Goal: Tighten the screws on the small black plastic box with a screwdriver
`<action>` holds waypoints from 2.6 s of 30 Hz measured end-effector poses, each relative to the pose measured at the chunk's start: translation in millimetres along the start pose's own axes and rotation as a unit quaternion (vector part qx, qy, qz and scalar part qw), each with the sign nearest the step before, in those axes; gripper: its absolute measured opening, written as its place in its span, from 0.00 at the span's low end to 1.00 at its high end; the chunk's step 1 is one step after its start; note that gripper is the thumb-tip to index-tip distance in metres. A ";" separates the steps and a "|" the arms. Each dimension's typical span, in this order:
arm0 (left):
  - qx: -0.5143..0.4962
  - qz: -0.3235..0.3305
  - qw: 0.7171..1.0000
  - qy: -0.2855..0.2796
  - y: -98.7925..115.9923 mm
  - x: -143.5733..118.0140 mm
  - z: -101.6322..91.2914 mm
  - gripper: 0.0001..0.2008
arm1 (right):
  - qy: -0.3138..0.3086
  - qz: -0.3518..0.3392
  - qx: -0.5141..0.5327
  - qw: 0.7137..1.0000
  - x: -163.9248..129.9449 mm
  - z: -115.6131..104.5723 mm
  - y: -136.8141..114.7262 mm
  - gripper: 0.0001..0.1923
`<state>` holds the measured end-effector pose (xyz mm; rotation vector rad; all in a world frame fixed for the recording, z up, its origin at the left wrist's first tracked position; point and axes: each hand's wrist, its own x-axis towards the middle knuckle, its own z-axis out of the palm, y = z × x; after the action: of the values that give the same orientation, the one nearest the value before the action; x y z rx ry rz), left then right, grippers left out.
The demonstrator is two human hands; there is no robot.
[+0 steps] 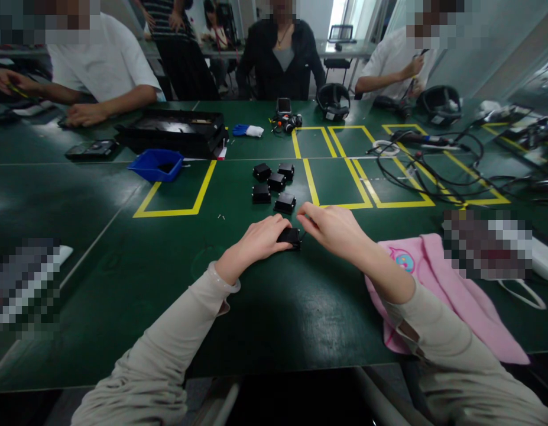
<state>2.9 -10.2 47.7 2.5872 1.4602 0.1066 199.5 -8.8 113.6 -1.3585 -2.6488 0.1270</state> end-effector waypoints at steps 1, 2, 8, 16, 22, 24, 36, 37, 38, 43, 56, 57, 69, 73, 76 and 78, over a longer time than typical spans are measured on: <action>-0.002 0.002 1.000 0.000 -0.1 -0.1 0.1 0.18 | -0.001 -0.001 0.000 1.000 0.1 0.2 -0.1 0.18; -0.003 0.003 1.000 0.000 -0.3 0.0 0.2 0.18 | 0.000 -0.006 0.003 1.000 0.1 0.3 0.0 0.17; -0.003 -0.001 1.000 -0.008 -0.3 1.0 0.3 0.19 | 0.009 -0.025 0.027 0.999 -1.3 -1.0 -0.4 0.16; -0.004 -0.003 1.000 -0.006 0.0 0.8 0.1 0.18 | 0.012 -0.017 0.021 1.000 0.5 1.5 1.3 0.15; 0.006 -0.001 1.000 -0.003 -0.5 0.9 0.4 0.18 | 0.018 -0.013 0.015 1.000 -0.4 0.6 -0.5 0.16; 0.006 -0.003 1.000 -0.002 -0.5 0.8 0.7 0.18 | 0.008 -0.004 0.002 1.000 -0.1 0.8 -0.3 0.16; -0.004 0.000 1.000 -0.002 -1.4 0.5 1.5 0.18 | 0.007 0.006 -0.003 1.000 0.8 1.0 1.6 0.16; -0.005 0.000 1.000 -0.003 -1.3 0.4 1.2 0.18 | 0.004 0.002 0.006 1.000 0.8 0.8 1.6 0.15; -0.006 0.000 1.000 -0.004 -1.1 0.2 0.9 0.18 | 0.002 -0.004 0.017 1.000 0.6 0.6 1.7 0.14; -0.005 -0.002 1.000 -0.006 0.0 -0.1 -0.3 0.18 | 0.006 -0.011 0.033 0.999 -0.1 0.0 1.7 0.14; -0.006 0.001 1.000 -0.003 -0.9 -0.1 0.3 0.18 | 0.019 -0.006 0.027 0.999 0.5 2.7 3.1 0.17; -0.006 0.001 1.000 -0.003 -1.0 0.0 0.6 0.18 | 0.015 -0.003 0.018 1.000 0.7 2.5 3.1 0.17; -0.007 -0.002 1.000 -0.007 -0.6 0.6 1.2 0.18 | 0.009 -0.014 0.019 1.000 0.7 1.7 3.7 0.16; -0.009 0.001 1.000 -0.004 -1.5 0.3 2.1 0.18 | 0.017 -0.029 0.042 0.999 0.7 1.5 4.9 0.15; -0.004 0.003 1.000 -0.002 -1.5 0.2 1.9 0.18 | 0.019 -0.034 0.040 0.998 0.5 1.6 5.6 0.16; -0.004 0.001 1.000 -0.002 -1.3 0.2 1.6 0.18 | 0.016 -0.025 0.027 0.999 0.6 2.2 6.0 0.17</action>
<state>2.2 -9.6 45.9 2.5812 1.4542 0.1066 203.6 -4.8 110.7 -1.2653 -2.6321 0.1680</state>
